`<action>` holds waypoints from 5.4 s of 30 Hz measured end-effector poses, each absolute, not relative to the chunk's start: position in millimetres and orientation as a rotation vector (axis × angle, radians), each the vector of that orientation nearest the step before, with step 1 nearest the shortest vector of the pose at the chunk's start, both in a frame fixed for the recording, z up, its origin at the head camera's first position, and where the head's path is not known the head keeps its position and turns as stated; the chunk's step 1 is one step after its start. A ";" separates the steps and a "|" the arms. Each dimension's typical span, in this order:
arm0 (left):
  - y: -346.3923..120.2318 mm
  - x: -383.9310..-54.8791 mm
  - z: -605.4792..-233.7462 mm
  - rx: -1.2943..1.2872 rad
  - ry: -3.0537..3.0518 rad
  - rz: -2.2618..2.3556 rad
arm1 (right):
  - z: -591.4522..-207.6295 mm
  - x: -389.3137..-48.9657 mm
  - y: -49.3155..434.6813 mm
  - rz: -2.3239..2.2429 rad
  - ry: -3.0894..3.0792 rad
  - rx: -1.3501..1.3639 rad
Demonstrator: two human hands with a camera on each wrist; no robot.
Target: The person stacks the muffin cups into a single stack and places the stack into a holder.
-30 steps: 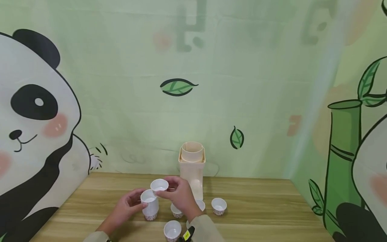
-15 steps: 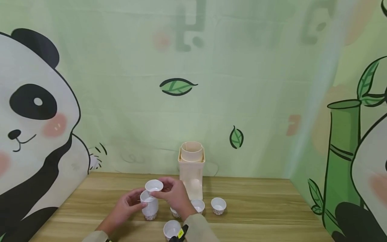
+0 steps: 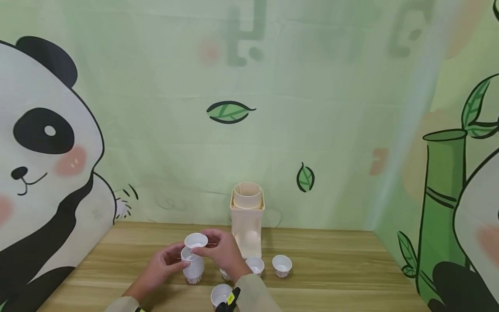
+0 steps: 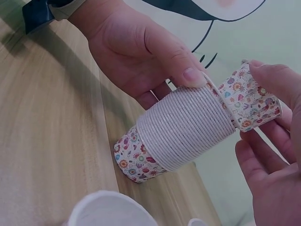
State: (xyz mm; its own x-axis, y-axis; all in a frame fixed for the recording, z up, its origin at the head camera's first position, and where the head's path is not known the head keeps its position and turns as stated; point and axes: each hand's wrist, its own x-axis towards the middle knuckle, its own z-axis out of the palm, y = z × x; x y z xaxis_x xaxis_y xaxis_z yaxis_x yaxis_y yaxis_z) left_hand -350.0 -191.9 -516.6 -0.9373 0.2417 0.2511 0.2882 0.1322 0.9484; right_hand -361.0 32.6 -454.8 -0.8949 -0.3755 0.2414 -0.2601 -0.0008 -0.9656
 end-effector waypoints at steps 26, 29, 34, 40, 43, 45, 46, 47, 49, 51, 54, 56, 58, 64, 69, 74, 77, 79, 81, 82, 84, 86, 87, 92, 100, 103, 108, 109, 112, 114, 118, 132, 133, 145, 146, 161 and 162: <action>-194.1 -350.4 -513.3 -0.577 -2.365 -1.968 | -454.9 -363.9 30.5 -1.953 2.182 -0.761; -193.9 -350.4 -513.0 -0.556 -2.368 -1.966 | -456.3 -364.2 31.4 -1.925 2.183 -0.780; -193.9 -349.5 -512.8 -0.589 -2.358 -1.968 | -459.3 -364.8 32.7 -1.888 2.171 -0.796; -193.2 -349.1 -512.1 -0.606 -2.347 -1.967 | -461.2 -365.1 32.3 -1.875 2.167 -0.784; -192.7 -349.4 -512.0 -0.595 -2.351 -1.956 | -461.3 -364.6 31.8 -1.870 2.176 -0.774; -192.8 -349.6 -512.0 -0.580 -2.358 -1.950 | -461.8 -364.3 31.8 -1.864 2.179 -0.773; -192.8 -349.8 -512.1 -0.576 -2.361 -1.945 | -462.1 -364.2 31.8 -1.861 2.180 -0.776; -192.8 -350.0 -512.2 -0.567 -2.364 -1.948 | -462.5 -364.3 31.8 -1.856 2.184 -0.783; -193.2 -350.6 -512.6 -0.562 -2.369 -1.951 | -463.6 -364.4 32.0 -1.845 2.195 -0.790; -193.7 -351.2 -513.0 -0.561 -2.376 -1.957 | -464.7 -364.6 32.2 -1.836 2.211 -0.793; -194.4 -351.3 -513.7 -0.565 -2.384 -1.968 | -466.6 -364.8 32.6 -1.819 2.240 -0.786; -194.5 -351.3 -514.4 -0.573 -2.388 -1.966 | -468.1 -365.1 32.9 -1.810 2.255 -0.784; -194.5 -351.3 -514.9 -0.582 -2.383 -1.966 | -469.2 -365.1 33.2 -1.803 2.265 -0.787; -193.9 -349.8 -513.9 -0.572 -2.383 -1.965 | -468.0 -364.7 32.8 -1.761 2.304 -0.819; -193.8 -348.8 -511.6 -0.557 -2.391 -1.963 | -466.2 -365.6 32.6 -1.702 2.352 -0.827; -193.8 -349.3 -511.2 -0.541 -2.403 -1.966 | -465.0 -367.2 32.6 -1.632 2.407 -0.819; -193.7 -349.1 -511.0 -0.535 -2.404 -1.966 | -464.7 -367.8 32.6 -1.614 2.418 -0.821; -193.5 -349.1 -511.2 -0.532 -2.404 -1.971 | -465.4 -367.9 32.9 -1.606 2.425 -0.829; -193.2 -349.2 -511.9 -0.533 -2.405 -1.967 | -466.8 -367.5 33.4 -1.619 2.414 -0.838; -193.1 -349.7 -512.5 -0.535 -2.406 -1.965 | -467.8 -367.4 33.6 -1.628 2.409 -0.841; -192.8 -350.7 -513.5 -0.543 -2.400 -1.969 | -469.5 -367.0 34.1 -1.655 2.393 -0.846; -192.5 -351.5 -514.4 -0.551 -2.395 -1.969 | -471.6 -366.5 34.7 -1.686 2.372 -0.844; -192.3 -351.9 -514.7 -0.548 -2.390 -1.972 | -472.2 -366.1 35.2 -1.696 2.368 -0.843; -191.4 -353.0 -515.5 -0.527 -2.398 -1.976 | -473.4 -364.4 38.9 -1.708 2.373 -0.849; -191.1 -350.6 -515.3 -0.539 -2.381 -1.981 | -469.9 -361.8 48.1 -1.703 2.391 -0.823; -191.1 -349.9 -514.4 -0.541 -2.368 -1.980 | -468.7 -361.4 53.0 -1.701 2.398 -0.803; -191.9 -349.9 -514.8 -0.550 -2.365 -1.962 | -467.1 -359.6 63.5 -1.710 2.404 -0.794; -192.0 -350.1 -514.9 -0.541 -2.366 -1.966 | -466.7 -358.9 66.0 -1.710 2.410 -0.800; -192.6 -350.2 -515.7 -0.542 -2.369 -1.958 | -465.5 -356.4 74.0 -1.718 2.432 -0.803; -193.0 -350.4 -516.9 -0.547 -2.371 -1.946 | -465.4 -354.6 79.8 -1.737 2.432 -0.791; -193.3 -350.3 -517.2 -0.536 -2.381 -1.945 | -468.8 -352.1 91.7 -1.795 2.420 -0.745; -192.9 -350.9 -517.4 -0.507 -2.390 -1.955 | -475.9 -328.5 122.0 -1.915 2.529 -0.584; -192.8 -350.8 -517.5 -0.506 -2.390 -1.956 | -476.9 -327.2 123.4 -1.924 2.530 -0.583; -192.5 -349.8 -517.4 -0.521 -2.375 -1.956 | -485.2 -303.5 141.6 -1.973 2.516 -0.505; -192.6 -349.8 -517.7 -0.531 -2.375 -1.951 | -486.2 -301.4 143.2 -1.971 2.519 -0.489; -193.0 -351.6 -518.7 -0.498 -2.396 -1.951 | -508.8 -286.3 161.4 -1.799 2.678 -0.278; -193.2 -351.8 -518.8 -0.499 -2.395 -1.955 | -509.9 -285.3 161.7 -1.778 2.698 -0.272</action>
State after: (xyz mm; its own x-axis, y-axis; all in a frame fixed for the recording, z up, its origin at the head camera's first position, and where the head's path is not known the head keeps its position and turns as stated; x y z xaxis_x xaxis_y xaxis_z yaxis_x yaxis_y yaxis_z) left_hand -351.8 -193.2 -518.8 -0.9491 0.2374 0.2067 0.2501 0.1700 0.9532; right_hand -285.3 161.7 -509.9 -0.9809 -0.0840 0.1754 -0.1943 0.3860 -0.9018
